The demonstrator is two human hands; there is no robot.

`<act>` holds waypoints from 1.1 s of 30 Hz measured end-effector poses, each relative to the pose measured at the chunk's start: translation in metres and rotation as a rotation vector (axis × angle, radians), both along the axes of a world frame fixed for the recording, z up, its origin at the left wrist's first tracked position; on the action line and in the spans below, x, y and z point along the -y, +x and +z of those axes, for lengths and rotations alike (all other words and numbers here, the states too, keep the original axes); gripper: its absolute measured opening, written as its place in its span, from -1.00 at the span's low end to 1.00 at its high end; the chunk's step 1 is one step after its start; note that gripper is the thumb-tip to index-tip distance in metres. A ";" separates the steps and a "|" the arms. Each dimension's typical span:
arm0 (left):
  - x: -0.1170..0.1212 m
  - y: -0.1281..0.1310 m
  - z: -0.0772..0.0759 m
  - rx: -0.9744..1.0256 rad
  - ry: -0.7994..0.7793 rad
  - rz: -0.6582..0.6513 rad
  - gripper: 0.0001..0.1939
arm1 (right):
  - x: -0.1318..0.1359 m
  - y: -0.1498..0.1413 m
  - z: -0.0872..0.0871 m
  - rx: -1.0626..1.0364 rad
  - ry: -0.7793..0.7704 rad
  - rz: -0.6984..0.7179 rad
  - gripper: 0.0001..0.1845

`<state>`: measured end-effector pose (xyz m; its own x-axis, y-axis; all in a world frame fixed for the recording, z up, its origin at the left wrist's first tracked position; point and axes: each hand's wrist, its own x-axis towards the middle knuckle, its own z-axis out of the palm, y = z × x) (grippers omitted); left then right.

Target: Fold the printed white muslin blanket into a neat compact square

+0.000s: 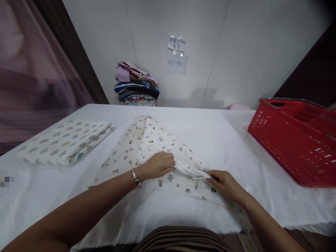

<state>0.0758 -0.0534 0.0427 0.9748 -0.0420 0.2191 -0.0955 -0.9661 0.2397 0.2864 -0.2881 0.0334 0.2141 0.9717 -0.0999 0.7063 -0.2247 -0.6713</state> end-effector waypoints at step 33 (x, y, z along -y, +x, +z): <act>-0.015 0.031 0.028 -0.461 -0.339 -0.050 -0.94 | 0.000 -0.010 0.005 0.198 -0.028 0.072 -0.76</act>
<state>0.1069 -0.0386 0.0710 0.9715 -0.0917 -0.2187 0.0489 -0.8248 0.5633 0.2768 -0.2877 0.0386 0.1619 0.9827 -0.0896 0.8387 -0.1849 -0.5123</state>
